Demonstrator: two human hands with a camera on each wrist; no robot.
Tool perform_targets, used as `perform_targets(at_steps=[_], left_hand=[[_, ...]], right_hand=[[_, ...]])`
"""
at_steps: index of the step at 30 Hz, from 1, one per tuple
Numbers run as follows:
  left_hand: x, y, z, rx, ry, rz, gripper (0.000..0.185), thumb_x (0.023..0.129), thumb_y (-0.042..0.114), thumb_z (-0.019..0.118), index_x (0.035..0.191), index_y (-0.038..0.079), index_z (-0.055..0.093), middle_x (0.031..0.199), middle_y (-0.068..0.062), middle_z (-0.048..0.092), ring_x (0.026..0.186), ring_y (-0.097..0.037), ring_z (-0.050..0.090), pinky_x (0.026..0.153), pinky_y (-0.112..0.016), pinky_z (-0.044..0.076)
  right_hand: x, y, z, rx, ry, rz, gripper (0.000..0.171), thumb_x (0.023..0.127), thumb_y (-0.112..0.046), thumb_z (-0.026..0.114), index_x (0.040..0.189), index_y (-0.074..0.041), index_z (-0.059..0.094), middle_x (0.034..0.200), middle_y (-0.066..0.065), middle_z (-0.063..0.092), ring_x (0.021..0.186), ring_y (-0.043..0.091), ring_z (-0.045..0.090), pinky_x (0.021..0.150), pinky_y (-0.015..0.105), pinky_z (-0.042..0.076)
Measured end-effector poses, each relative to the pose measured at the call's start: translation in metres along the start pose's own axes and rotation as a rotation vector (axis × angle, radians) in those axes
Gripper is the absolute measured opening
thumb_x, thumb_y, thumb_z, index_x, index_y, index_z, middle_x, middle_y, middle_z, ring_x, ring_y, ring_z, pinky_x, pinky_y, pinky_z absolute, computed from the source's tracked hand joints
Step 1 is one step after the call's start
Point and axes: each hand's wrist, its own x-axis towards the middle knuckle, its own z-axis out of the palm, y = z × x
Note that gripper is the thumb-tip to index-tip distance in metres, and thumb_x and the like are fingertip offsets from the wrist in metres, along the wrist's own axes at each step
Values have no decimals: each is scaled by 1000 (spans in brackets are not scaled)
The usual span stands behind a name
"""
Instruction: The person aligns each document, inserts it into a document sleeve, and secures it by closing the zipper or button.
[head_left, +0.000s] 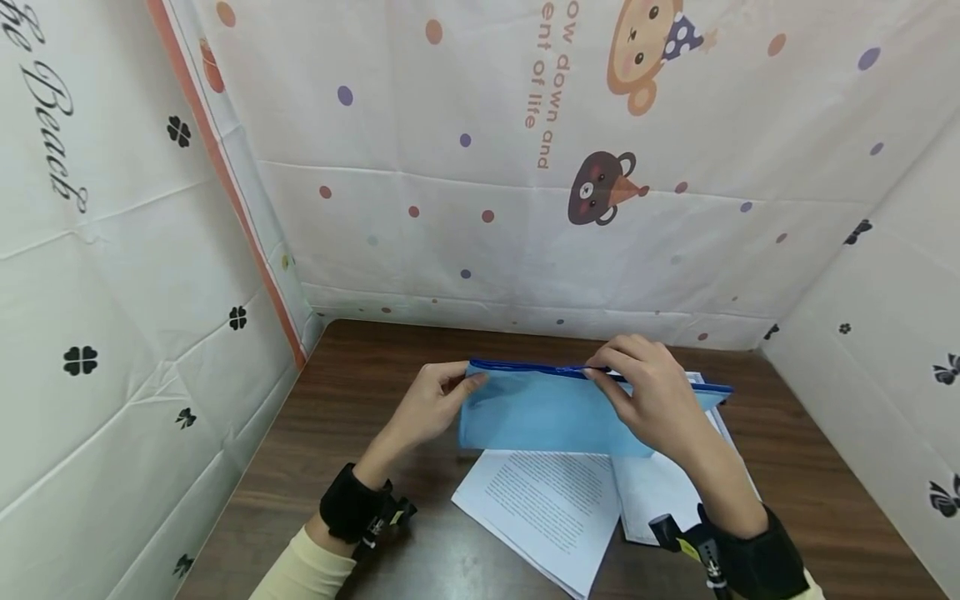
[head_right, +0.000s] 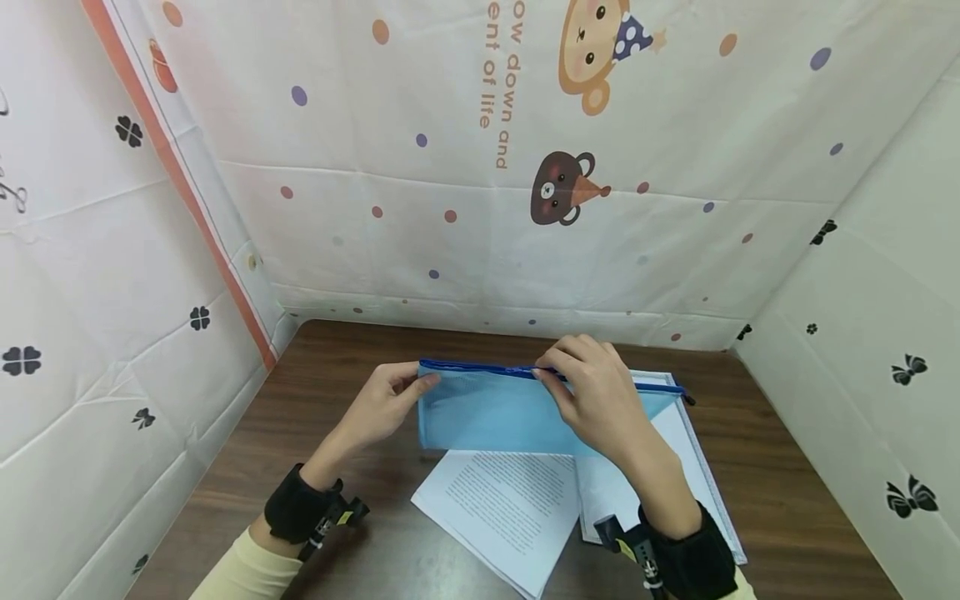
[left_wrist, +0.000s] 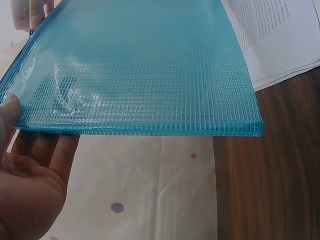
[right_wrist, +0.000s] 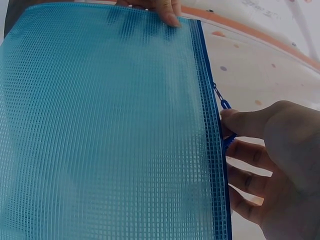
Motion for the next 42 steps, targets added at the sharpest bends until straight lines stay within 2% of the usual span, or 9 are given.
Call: perform_targets(at_steps=[7,12,27,42], left_hand=[[-10,-2,-1,25,7,7,26,110,31,61,126,20,78,68,4,47,61,-15,46,56,-27,36],[-16,-2,0,36,4,22,27,110,32,60,126,20,78,69,7,47,61,-15,46,56,-27,36],[-16,1,-5,15,12,22,26,110,25,61,127,15,78,68,5,45,60,-16,45,56,-27,35],[2,11,1,20,41,-37,24,110,25,61,121,15,80,66,5,42,58,-16,43,55,-26,35]], right_hand=[[-12,-4,-3,-7,4,-3,14,87,-3,85,98,-10,78,95,2,71,87,22,64,81,48,50],[-19,-8,-3,-13,16,-5,13,87,-4,85,98,-9,78,95,3,71,87,22,64,82,49,50],[-18,-6,-5,-9,13,17,15,87,-1,85,98,-9,79,95,2,72,87,21,63,82,49,49],[-2,30,-16,18,-29,-1,16,86,0,85,98,-9,79,97,3,73,88,23,64,83,50,49]])
